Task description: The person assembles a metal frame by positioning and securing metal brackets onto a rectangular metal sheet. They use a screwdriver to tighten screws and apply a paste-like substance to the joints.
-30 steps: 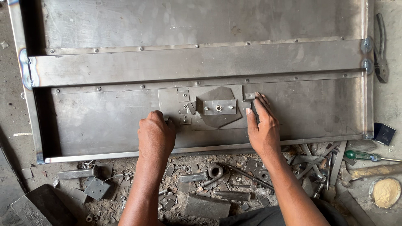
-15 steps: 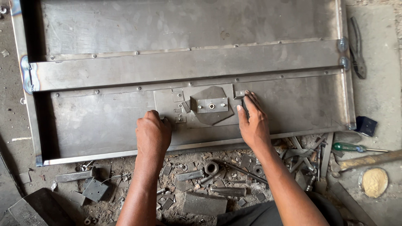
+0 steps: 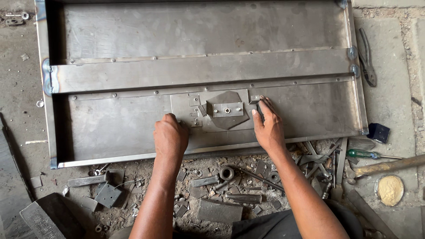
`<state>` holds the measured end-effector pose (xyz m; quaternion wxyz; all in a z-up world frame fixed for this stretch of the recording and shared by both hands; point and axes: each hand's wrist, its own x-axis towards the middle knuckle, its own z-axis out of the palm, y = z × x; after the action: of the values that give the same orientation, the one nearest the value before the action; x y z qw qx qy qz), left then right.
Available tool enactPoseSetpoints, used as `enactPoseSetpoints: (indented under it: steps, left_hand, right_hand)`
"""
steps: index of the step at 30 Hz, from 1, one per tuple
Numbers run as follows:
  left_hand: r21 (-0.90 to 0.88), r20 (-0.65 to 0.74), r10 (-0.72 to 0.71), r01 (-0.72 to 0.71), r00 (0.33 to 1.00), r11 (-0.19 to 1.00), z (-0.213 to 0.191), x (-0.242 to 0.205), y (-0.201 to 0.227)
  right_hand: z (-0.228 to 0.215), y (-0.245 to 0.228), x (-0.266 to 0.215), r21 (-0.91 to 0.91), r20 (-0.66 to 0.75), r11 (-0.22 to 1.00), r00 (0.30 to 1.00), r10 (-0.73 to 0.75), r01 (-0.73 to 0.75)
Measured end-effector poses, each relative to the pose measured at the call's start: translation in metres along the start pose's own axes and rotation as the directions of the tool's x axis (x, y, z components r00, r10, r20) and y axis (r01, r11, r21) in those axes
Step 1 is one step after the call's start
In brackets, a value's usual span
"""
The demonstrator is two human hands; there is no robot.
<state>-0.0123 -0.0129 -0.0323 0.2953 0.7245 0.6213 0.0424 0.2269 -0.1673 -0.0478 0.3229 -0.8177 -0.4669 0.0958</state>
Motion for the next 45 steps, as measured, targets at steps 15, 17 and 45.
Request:
enactPoseSetpoints:
  steps: [15,17,45]
  left_hand:
    - [-0.041,0.029,0.019,-0.018,0.999,0.999,-0.005,-0.001,0.003]
    - [-0.04,0.033,0.02,-0.019,0.999,0.999,-0.005,-0.001,0.003]
    - [0.031,-0.01,0.129,-0.129,0.992,0.991,0.021,0.021,-0.039]
  right_hand:
    - [0.0,0.0,0.0,0.001,0.015,1.0,1.0,-0.007,0.007]
    - [0.0,0.0,0.001,-0.016,0.025,1.0,1.0,0.006,-0.005]
    - [-0.009,-0.007,0.003,0.218,0.04,0.95,0.975,0.219,-0.222]
